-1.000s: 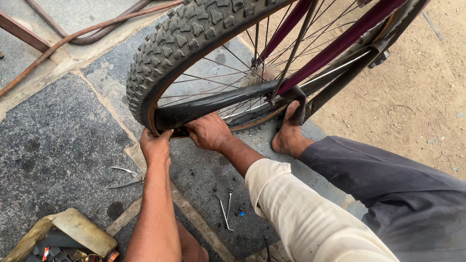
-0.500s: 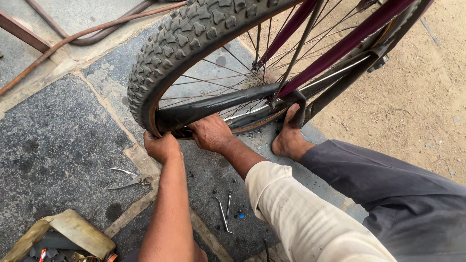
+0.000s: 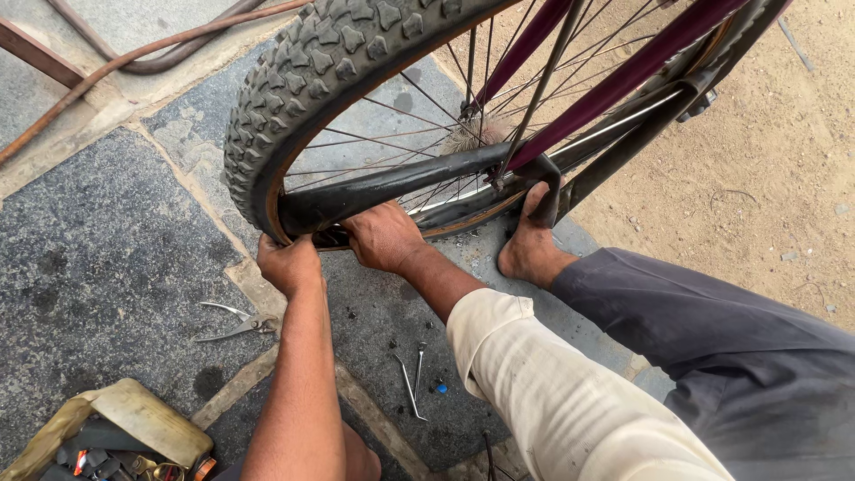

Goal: The person fits a rubber inner tube onto a bicycle wheel by hand and tucks it under the tire rim.

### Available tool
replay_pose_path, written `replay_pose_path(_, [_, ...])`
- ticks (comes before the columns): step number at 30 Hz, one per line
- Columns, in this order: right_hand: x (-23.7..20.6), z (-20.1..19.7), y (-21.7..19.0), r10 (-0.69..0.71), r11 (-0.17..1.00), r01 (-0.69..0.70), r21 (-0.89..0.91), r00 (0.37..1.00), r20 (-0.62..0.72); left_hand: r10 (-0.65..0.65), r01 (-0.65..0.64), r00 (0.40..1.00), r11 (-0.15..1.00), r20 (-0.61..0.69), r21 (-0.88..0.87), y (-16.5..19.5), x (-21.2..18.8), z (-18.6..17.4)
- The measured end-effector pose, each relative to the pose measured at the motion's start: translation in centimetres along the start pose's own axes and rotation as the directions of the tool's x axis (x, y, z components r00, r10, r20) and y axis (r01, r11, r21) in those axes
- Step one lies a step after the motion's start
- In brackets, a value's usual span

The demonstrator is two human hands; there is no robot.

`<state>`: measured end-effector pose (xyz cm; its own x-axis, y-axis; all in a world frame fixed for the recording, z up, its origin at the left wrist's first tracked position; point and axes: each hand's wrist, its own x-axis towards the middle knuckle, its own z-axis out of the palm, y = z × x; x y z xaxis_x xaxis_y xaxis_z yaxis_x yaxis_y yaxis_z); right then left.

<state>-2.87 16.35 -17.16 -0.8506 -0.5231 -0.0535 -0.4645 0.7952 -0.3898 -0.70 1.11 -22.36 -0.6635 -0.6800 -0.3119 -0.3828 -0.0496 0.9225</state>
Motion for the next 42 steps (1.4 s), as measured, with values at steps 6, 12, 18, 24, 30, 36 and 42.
replay_pose_path(6, [0.1,-0.2,0.0,-0.039,0.999,0.039,0.009,0.999,-0.037,0.014,-0.013,1.0,0.997,0.023,-0.075,-0.1,-0.1,-0.1])
replay_pose_path(12, [0.1,-0.2,0.7,-0.07,0.997,0.071,0.014,0.995,-0.066,-0.012,0.009,1.0,0.994,-0.024,-0.11,-0.4,-0.1,0.5])
replay_pose_path(18, [-0.2,0.2,1.7,-0.058,0.997,0.062,0.041,0.995,-0.081,0.047,-0.064,0.993,0.984,-0.106,-0.165,-0.9,-0.1,2.1])
replay_pose_path(24, [-0.2,0.4,2.4,-0.115,0.993,0.114,-0.019,0.988,-0.099,-0.038,0.036,0.999,0.994,-0.019,-0.103,-1.3,0.1,1.8])
replay_pose_path(30, [-0.1,0.9,2.9,-0.177,0.983,0.163,-0.079,0.96,-0.218,0.348,-0.355,0.935,0.922,0.07,0.158,-1.8,-0.4,0.8])
replay_pose_path(36, [-0.2,1.1,3.1,-0.122,0.992,0.119,-0.045,0.989,-0.085,0.218,-0.207,0.976,0.91,0.012,0.358,-1.7,-0.6,1.1])
replay_pose_path(42, [-0.1,0.9,2.7,-0.146,0.989,0.146,-0.013,0.973,-0.177,0.224,-0.247,0.969,0.872,0.103,0.423,-1.4,0.7,0.2])
